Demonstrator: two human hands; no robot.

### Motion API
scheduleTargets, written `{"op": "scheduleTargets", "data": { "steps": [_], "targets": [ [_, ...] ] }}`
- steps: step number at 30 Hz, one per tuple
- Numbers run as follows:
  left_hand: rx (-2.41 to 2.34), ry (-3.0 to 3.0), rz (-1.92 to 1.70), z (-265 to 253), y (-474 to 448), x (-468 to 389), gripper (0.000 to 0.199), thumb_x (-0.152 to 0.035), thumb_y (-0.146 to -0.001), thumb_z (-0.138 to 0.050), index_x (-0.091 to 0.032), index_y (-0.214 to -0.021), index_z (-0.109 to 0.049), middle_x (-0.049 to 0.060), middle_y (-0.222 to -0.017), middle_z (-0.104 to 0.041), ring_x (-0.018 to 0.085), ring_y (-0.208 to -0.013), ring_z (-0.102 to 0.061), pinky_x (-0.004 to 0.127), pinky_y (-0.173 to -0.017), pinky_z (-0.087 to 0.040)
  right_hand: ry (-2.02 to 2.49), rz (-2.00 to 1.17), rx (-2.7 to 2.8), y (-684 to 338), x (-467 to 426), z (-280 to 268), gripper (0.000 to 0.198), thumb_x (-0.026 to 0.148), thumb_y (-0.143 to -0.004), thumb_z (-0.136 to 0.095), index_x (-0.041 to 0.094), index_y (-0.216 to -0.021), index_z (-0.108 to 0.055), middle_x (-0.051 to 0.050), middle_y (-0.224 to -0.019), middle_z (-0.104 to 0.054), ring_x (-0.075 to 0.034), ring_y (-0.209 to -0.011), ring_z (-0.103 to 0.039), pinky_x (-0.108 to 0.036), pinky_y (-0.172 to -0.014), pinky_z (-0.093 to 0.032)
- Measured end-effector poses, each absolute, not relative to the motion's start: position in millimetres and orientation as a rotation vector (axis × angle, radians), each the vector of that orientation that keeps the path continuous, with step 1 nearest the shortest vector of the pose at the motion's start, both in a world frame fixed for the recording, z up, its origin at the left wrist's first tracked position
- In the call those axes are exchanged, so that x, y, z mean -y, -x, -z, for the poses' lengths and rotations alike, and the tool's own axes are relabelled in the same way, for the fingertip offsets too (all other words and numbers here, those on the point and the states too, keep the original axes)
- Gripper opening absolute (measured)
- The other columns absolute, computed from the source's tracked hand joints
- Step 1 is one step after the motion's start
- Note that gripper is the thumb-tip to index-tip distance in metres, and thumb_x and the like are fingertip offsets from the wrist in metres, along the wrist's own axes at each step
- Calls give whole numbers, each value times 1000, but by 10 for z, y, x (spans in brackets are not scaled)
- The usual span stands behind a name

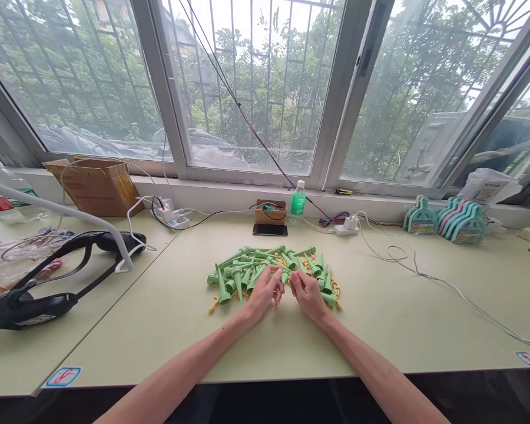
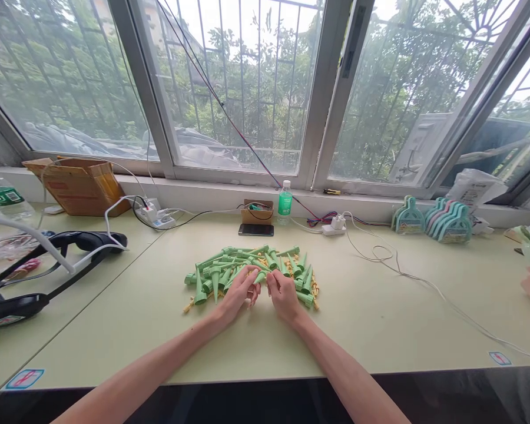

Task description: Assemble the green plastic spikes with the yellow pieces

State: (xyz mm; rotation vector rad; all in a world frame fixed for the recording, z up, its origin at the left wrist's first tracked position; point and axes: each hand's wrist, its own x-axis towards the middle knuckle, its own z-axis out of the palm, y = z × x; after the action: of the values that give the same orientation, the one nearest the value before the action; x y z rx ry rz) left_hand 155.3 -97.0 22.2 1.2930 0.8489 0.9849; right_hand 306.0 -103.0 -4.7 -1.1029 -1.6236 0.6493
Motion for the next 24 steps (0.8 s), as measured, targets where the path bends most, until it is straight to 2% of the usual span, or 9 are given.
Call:
{"op": "scheduleTargets", "data": {
  "steps": [13, 24],
  "targets": [
    [-832, -1473, -1015, -101, -1532, 913, 43, -53, -87, -55, -18, -109, -46, -5, -61, -53, 7, -38, -44, 20, -39, -36, 1120, -695, 1629, -3069, 1019, 65, 42, 49, -98, -32, 22, -69, -41, 5, -50, -45, -11, -45, -41, -24, -51, -36],
    [-869, -1784, -1047, -88, -1520, 965, 37, -40, -84, -61, -22, -112, -45, -2, -81, -48, 8, -58, -49, 19, -48, -40, 1126, -715, 1620, -3085, 991, 120, 42, 53, -97, -34, 22, -71, -42, 5, -52, -42, -12, -45, -39, -25, -47, -33]
  ]
}}
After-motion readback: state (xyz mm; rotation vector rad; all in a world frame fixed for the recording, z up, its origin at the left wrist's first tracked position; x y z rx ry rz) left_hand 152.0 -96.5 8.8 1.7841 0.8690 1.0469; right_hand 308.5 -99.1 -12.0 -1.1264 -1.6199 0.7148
